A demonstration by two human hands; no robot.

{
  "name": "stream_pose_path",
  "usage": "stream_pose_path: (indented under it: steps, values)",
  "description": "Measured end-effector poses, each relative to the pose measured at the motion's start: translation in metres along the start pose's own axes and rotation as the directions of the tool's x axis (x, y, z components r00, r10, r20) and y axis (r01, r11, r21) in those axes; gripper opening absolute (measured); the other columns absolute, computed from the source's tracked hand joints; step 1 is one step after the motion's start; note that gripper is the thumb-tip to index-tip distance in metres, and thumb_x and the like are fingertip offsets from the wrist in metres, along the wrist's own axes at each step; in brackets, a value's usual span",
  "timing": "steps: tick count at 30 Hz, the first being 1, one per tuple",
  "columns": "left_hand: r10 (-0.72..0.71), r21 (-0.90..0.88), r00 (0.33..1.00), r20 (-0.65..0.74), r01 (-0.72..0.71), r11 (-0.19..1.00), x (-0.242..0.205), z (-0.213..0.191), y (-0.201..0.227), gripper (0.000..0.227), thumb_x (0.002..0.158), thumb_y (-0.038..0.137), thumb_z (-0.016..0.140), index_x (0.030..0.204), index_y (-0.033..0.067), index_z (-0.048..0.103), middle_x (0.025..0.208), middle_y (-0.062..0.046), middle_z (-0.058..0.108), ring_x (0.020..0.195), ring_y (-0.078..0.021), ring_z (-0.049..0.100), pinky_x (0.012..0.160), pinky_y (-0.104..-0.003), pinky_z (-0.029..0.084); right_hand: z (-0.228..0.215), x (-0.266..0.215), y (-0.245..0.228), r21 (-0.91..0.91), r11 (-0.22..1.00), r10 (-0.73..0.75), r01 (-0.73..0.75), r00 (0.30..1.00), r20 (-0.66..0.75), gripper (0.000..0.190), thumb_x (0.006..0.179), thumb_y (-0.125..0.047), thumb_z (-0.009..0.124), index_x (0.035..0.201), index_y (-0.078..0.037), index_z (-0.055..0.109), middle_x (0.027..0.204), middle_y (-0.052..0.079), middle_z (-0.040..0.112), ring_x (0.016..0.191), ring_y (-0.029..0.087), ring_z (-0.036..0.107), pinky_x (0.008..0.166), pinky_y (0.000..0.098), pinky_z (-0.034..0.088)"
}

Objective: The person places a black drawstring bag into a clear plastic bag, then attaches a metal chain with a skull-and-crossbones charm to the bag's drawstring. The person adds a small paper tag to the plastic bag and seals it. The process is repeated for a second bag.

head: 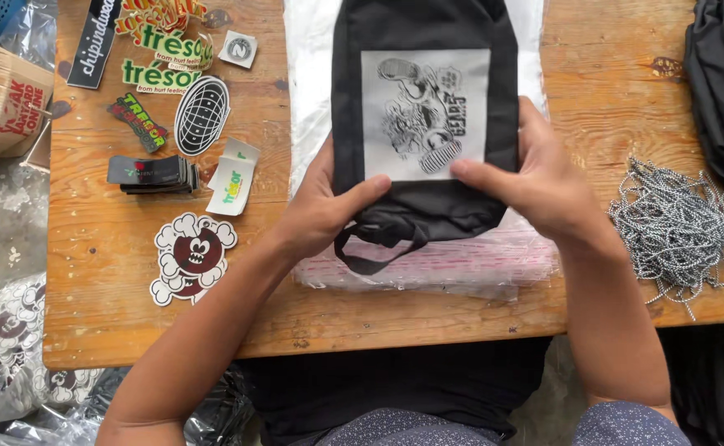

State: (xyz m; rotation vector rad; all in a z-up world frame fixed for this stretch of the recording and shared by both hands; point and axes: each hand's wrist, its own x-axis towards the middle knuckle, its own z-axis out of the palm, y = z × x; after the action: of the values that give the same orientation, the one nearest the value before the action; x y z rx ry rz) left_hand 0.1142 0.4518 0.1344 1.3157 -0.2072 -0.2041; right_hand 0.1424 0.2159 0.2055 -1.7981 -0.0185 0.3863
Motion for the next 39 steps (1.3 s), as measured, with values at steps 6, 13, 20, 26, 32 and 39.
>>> stream_pose_path:
  steps: [6,13,20,26,32,39]
  values:
    - [-0.393,-0.052,0.919,0.042,0.394,0.917,-0.001,0.012,0.042,0.058,0.093,0.022,0.058,0.138,0.0193,0.02,0.136,-0.017,0.057,0.063,-0.0435,0.075,0.046,-0.045,0.068,0.006,0.005,0.016,-0.112,0.992,-0.07,0.056,0.989,-0.127,0.048,0.092,-0.011,0.074,0.125,-0.008,0.04,0.099,0.014,0.075,0.08,0.017,0.073,0.066,0.0295,0.065]
    - [-0.424,-0.192,0.868,0.257,0.476,0.858,0.0,0.001,0.032,0.076,0.086,0.041,0.065,0.135,0.016,0.012,0.14,-0.034,0.055,0.062,-0.0424,0.076,0.045,-0.048,0.065,0.005,0.012,0.022,-0.001,0.998,-0.061,0.062,0.986,-0.157,0.041,0.096,-0.006,0.069,0.12,-0.004,0.035,0.078,0.017,0.065,0.037,0.024,0.055,0.026,0.0366,0.047]
    - [-0.514,0.501,0.854,-0.088,0.484,0.718,-0.003,0.015,0.058,0.068,0.084,0.054,0.06,0.13,0.0056,0.046,0.074,-0.012,0.07,0.041,-0.0155,0.054,0.044,-0.031,0.041,0.005,0.013,0.012,-0.314,0.943,0.031,-0.108,0.971,-0.239,0.032,0.098,-0.022,0.07,0.117,-0.004,0.052,0.074,0.013,0.068,0.04,0.025,0.059,0.026,0.0376,0.046]
    - [0.141,0.778,0.95,-0.277,0.136,0.613,-0.002,0.003,0.014,0.033,0.093,0.044,0.072,0.099,0.0124,0.062,0.041,0.002,0.052,0.039,-0.0203,0.058,0.049,-0.028,0.047,-0.019,0.018,0.043,-0.81,0.586,-0.331,-0.009,0.91,-0.25,0.048,0.099,-0.049,0.082,0.1,-0.001,0.075,0.065,0.01,0.067,0.065,0.038,0.07,0.062,0.0503,0.056]
    - [0.321,0.811,0.947,-0.031,-0.163,0.562,0.002,0.036,0.046,0.016,0.1,0.013,0.068,0.099,0.0065,0.053,0.048,0.005,0.044,0.04,-0.0096,0.041,0.049,-0.03,0.034,-0.066,-0.008,0.033,-0.851,0.524,-0.403,-0.045,0.867,-0.293,0.029,0.106,-0.034,0.08,0.088,-0.012,0.074,0.075,0.002,0.072,0.07,0.022,0.069,0.064,0.042,0.05]
    - [0.198,0.703,0.932,0.303,-0.359,0.613,0.04,0.093,0.037,0.008,0.098,0.014,0.062,0.095,0.0099,0.056,0.053,0.002,0.051,0.048,-0.0155,0.052,0.053,-0.034,0.039,-0.136,-0.043,0.062,-0.842,0.516,-0.444,-0.157,0.792,-0.419,0.018,0.109,-0.022,0.078,0.094,-0.014,0.072,0.08,-0.001,0.073,0.071,0.02,0.072,0.069,0.0432,0.052]
